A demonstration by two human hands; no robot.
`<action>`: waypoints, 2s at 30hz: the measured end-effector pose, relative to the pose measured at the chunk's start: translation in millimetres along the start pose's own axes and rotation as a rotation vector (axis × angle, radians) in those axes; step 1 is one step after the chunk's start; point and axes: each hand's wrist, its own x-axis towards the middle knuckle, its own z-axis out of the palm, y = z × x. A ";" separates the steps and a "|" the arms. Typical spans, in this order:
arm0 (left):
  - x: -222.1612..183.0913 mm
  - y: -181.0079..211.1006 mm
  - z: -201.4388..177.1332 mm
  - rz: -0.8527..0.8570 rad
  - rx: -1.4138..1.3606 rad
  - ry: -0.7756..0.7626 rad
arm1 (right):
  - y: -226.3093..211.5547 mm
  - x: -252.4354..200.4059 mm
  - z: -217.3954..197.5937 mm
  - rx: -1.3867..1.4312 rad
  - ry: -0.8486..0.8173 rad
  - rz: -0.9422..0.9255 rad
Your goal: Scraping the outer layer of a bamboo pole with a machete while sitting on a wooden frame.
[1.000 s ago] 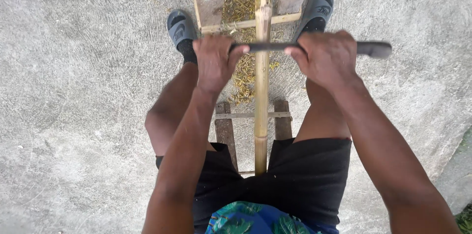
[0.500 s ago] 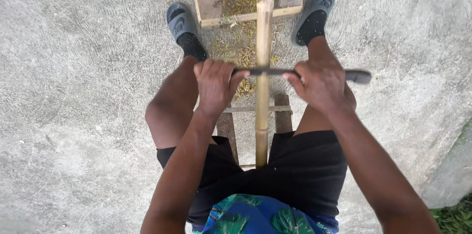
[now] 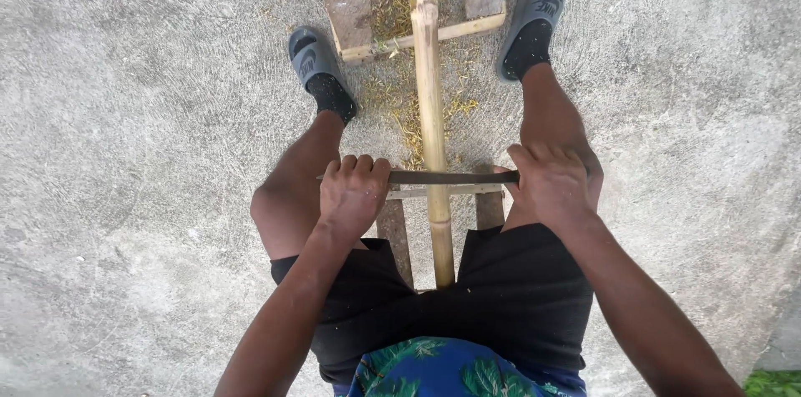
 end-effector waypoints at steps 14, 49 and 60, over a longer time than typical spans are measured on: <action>14.1 -16.3 14.7 0.081 -0.006 0.076 | 23.0 13.7 35.1 -0.042 0.088 -0.013; 146.5 -65.7 -89.1 0.056 0.306 -0.443 | 32.5 82.3 87.7 0.125 0.160 0.230; 183.5 -58.3 -127.3 -0.030 0.404 -0.666 | 38.5 107.1 99.5 0.204 0.185 0.244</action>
